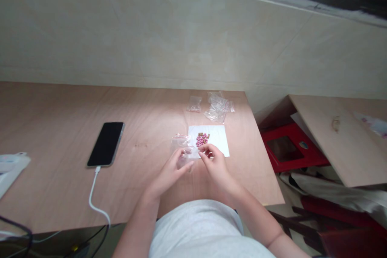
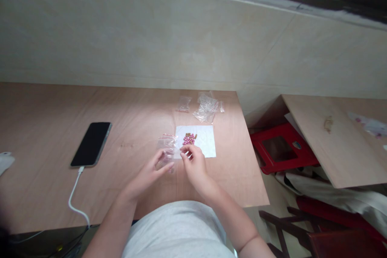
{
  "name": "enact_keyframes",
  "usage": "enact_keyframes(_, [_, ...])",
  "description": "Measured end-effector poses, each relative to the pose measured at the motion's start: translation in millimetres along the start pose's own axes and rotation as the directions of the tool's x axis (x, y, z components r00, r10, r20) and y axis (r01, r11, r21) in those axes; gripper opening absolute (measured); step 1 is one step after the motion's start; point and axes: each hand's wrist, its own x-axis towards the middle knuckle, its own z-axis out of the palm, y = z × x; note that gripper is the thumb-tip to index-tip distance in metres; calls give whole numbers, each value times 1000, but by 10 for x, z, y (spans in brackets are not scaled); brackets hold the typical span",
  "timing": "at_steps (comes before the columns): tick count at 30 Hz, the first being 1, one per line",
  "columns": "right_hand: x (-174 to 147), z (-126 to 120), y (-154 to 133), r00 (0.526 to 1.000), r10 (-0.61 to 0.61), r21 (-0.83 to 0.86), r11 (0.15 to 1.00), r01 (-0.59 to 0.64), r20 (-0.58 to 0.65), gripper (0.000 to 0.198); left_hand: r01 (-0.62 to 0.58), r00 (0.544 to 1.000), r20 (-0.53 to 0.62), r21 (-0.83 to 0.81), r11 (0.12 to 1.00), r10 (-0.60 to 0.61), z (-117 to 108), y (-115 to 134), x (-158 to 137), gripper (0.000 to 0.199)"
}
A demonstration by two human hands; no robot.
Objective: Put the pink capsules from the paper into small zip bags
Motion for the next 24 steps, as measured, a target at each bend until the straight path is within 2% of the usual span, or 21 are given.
enact_keyframes(4, [47,-87,26,996,73,153,985,-80,52,17,18,1000,18,6,1000,-18,-107,-39,10,18])
enact_keyframes(8, [39,-113,-11,988,111,245,960,-135,108,23,55,996,64,-5,998,-54,-110,-104,-7,19])
enact_keyframes(11, [18,-119,-50,993,85,196,975,-101,87,22,77,991,111,-36,996,-73,-88,-94,-35,25])
enact_keyframes(13, [5,-123,-51,995,57,129,989,-68,82,23,71,993,93,-42,997,-66,-88,-68,-43,31])
enact_keyframes(18, [-7,-138,-11,994,-7,21,1000,4,107,24,-16,1000,-6,62,998,17,-117,-32,-20,17])
enact_keyframes(24, [-14,-171,-24,994,-22,-32,999,26,112,26,8,999,39,77,997,-11,-131,-31,0,16])
